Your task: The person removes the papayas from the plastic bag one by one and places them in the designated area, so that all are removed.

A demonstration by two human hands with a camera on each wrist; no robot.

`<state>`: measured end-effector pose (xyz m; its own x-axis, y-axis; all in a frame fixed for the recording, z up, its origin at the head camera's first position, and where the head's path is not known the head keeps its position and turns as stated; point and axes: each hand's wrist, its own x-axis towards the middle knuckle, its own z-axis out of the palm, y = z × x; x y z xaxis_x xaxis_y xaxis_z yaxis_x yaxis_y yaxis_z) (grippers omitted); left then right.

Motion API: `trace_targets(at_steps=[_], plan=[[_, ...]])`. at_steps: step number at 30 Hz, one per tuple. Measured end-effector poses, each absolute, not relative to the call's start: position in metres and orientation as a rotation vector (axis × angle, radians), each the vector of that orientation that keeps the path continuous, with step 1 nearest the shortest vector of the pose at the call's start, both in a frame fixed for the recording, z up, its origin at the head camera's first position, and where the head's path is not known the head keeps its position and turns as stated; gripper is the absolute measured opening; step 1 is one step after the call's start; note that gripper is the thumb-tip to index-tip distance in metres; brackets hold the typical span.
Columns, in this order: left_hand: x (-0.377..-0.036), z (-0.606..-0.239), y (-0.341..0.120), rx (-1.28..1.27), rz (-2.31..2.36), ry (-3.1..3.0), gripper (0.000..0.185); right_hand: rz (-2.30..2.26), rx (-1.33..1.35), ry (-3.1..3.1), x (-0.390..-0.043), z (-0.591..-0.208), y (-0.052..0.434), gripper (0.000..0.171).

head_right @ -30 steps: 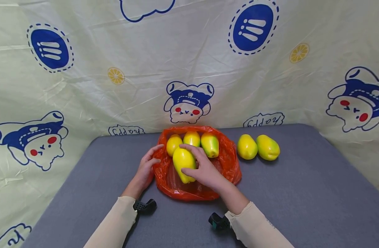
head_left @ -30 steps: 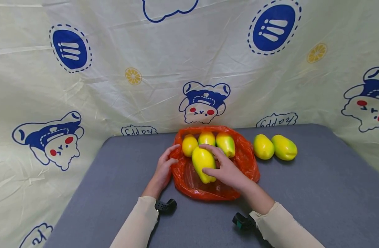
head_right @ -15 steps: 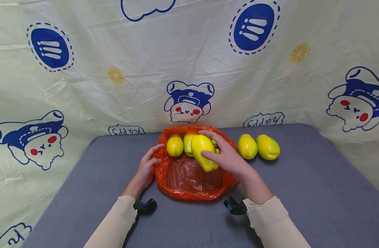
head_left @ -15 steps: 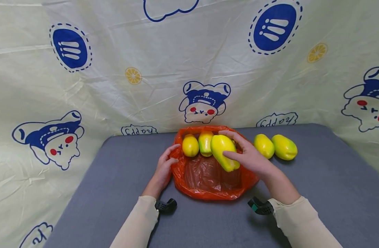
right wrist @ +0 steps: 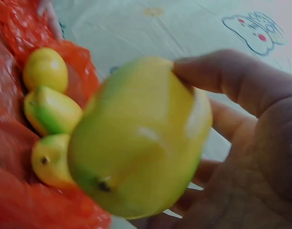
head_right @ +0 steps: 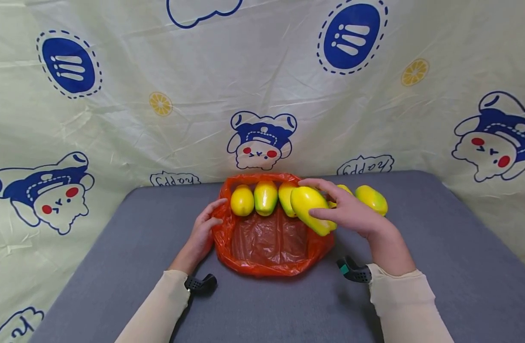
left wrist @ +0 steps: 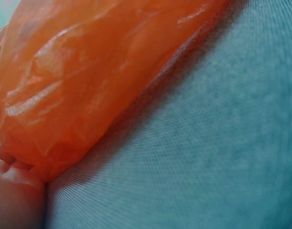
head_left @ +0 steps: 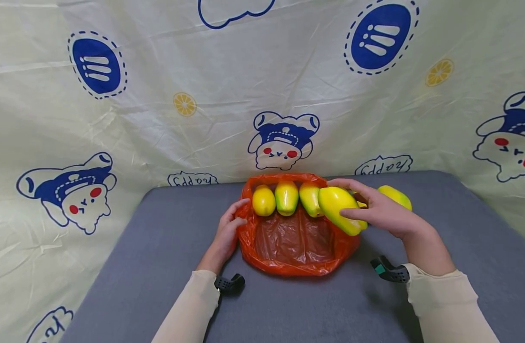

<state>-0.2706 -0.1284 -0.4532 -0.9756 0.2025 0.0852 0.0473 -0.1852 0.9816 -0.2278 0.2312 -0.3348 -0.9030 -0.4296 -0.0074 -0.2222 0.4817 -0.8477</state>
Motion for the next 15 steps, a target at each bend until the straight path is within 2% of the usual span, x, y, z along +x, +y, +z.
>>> trace_targets(at_steps=[15], plan=[[-0.271, -0.453, -0.128, 0.297, 2.321, 1.938, 0.056, -1.194, -0.495, 2.586, -0.221, -0.333, 0.294, 0.062]])
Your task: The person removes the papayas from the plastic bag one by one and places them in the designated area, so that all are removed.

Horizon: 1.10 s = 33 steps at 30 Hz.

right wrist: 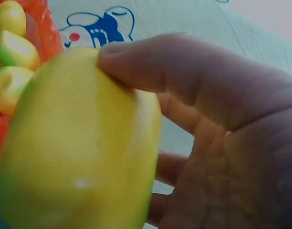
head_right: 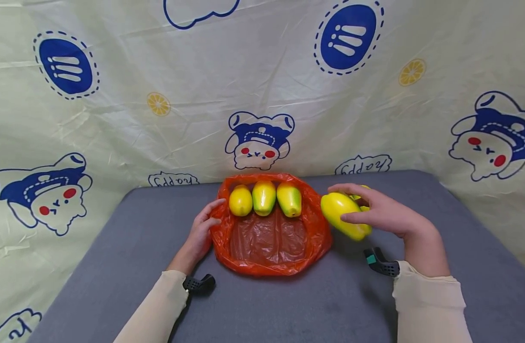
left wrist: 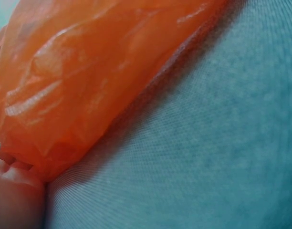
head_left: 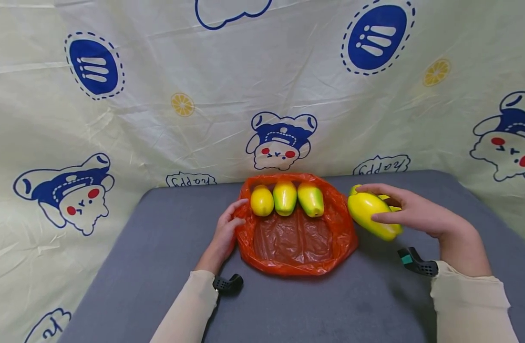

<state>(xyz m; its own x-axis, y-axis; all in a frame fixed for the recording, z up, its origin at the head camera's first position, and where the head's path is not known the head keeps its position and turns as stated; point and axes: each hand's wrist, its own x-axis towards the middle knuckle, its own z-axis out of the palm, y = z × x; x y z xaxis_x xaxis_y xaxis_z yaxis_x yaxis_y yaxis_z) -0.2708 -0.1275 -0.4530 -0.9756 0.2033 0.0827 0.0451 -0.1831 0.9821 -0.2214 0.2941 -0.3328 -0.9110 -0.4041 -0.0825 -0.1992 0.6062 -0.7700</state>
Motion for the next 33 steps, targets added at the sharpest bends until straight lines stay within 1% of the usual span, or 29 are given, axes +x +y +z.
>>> trace_targets(at_steps=[18, 33], plan=[[-0.270, -0.454, -0.126, 0.288, 2.347, 1.910, 0.055, -0.991, -0.407, 2.650, -0.228, -0.356, 0.336, 0.063], [-0.269, -0.451, -0.127, 0.299, 2.326, 1.922, 0.055, -0.950, -0.402, 2.629, -0.229, -0.365, 0.346, 0.063]])
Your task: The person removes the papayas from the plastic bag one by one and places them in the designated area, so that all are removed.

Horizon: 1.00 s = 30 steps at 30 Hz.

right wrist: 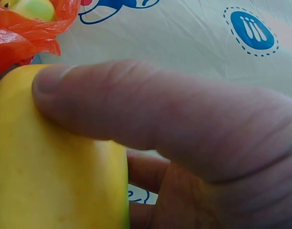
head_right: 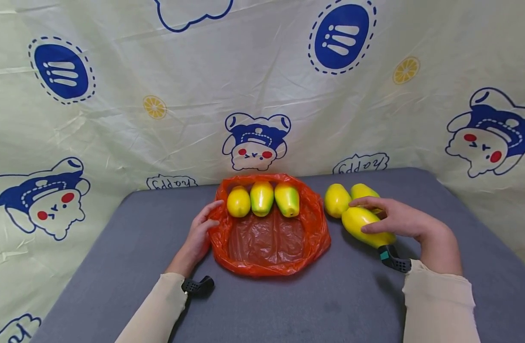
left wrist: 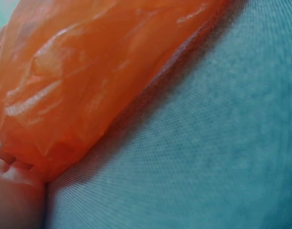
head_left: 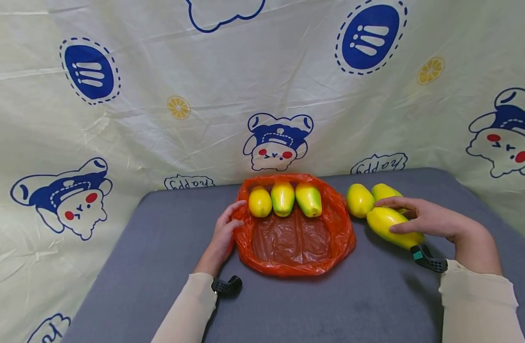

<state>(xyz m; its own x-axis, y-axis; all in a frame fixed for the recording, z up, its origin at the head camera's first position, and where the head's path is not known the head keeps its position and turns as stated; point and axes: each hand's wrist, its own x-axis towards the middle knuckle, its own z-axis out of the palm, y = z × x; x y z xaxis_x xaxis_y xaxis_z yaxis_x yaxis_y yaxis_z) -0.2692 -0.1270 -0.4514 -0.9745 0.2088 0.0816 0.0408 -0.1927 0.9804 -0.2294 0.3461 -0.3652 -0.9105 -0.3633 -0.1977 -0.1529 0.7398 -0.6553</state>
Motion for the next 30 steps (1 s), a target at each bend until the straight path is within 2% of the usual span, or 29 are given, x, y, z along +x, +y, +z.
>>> trace_targets(at_steps=[17, 30], plan=[[-0.2687, -0.4532, -0.1263, 0.299, 2.329, 1.932, 0.056, -0.829, -0.431, 2.696, -0.2341, -0.3726, 0.3434, 0.057], [-0.2686, -0.4528, -0.1257, 0.284, 2.325, 1.933, 0.056, -0.823, -0.401, 2.719, -0.2322, -0.3684, 0.3431, 0.058]])
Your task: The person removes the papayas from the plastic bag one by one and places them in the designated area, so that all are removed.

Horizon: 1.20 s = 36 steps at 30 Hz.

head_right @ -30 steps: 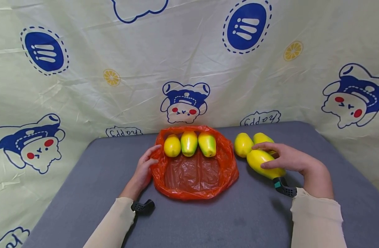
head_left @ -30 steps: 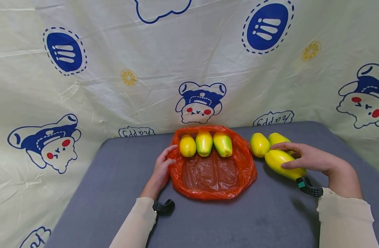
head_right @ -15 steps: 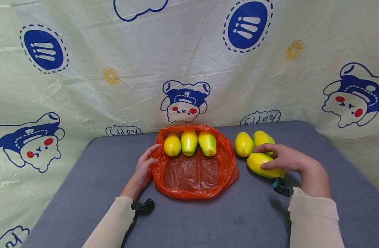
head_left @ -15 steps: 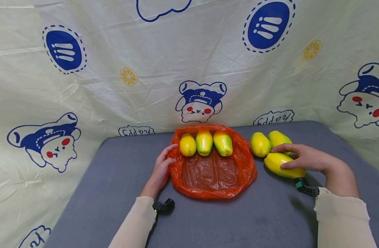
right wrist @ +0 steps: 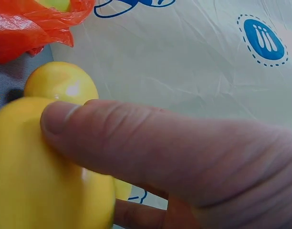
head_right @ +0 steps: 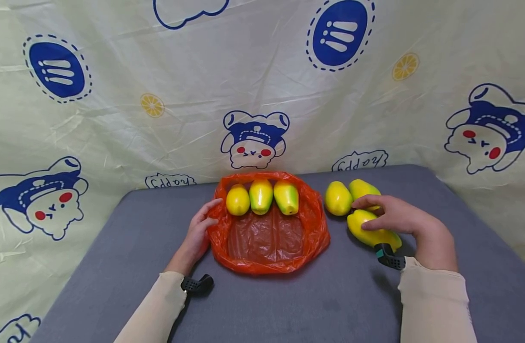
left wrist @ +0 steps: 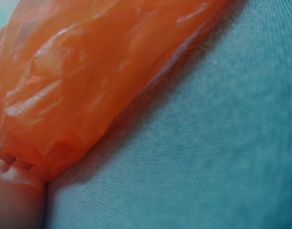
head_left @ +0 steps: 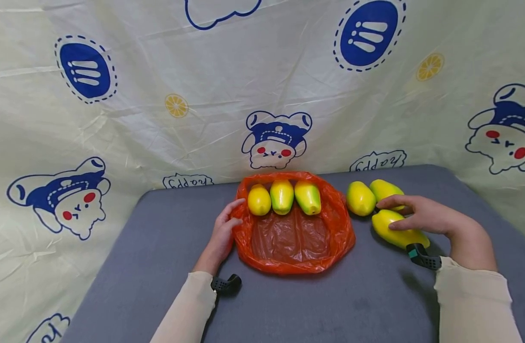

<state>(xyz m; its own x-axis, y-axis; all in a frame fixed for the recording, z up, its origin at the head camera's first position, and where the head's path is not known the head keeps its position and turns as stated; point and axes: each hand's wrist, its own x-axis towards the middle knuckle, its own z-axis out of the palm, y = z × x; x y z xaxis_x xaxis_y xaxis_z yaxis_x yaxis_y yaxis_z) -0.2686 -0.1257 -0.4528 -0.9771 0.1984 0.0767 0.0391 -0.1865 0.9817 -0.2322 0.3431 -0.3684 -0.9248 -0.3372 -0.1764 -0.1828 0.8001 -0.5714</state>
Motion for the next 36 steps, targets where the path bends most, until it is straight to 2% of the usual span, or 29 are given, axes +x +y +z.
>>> trace_targets(at_steps=[9, 19, 28, 36], plan=[[-0.270, -0.453, -0.126, 0.294, 2.321, 1.946, 0.056, -0.809, -0.376, 2.778, -0.232, -0.362, 0.338, 0.063], [-0.270, -0.452, -0.127, 0.293, 2.320, 1.943, 0.055, -1.010, -0.323, 2.859, -0.234, -0.343, 0.314, 0.051], [-0.268, -0.452, -0.127, 0.277, 2.308, 1.941, 0.055, -1.051, -0.366, 2.896, -0.235, -0.339, 0.282, 0.051], [-0.270, -0.452, -0.127, 0.273, 2.316, 1.934, 0.056, -1.164, -0.316, 2.921, -0.236, -0.337, 0.243, 0.061]])
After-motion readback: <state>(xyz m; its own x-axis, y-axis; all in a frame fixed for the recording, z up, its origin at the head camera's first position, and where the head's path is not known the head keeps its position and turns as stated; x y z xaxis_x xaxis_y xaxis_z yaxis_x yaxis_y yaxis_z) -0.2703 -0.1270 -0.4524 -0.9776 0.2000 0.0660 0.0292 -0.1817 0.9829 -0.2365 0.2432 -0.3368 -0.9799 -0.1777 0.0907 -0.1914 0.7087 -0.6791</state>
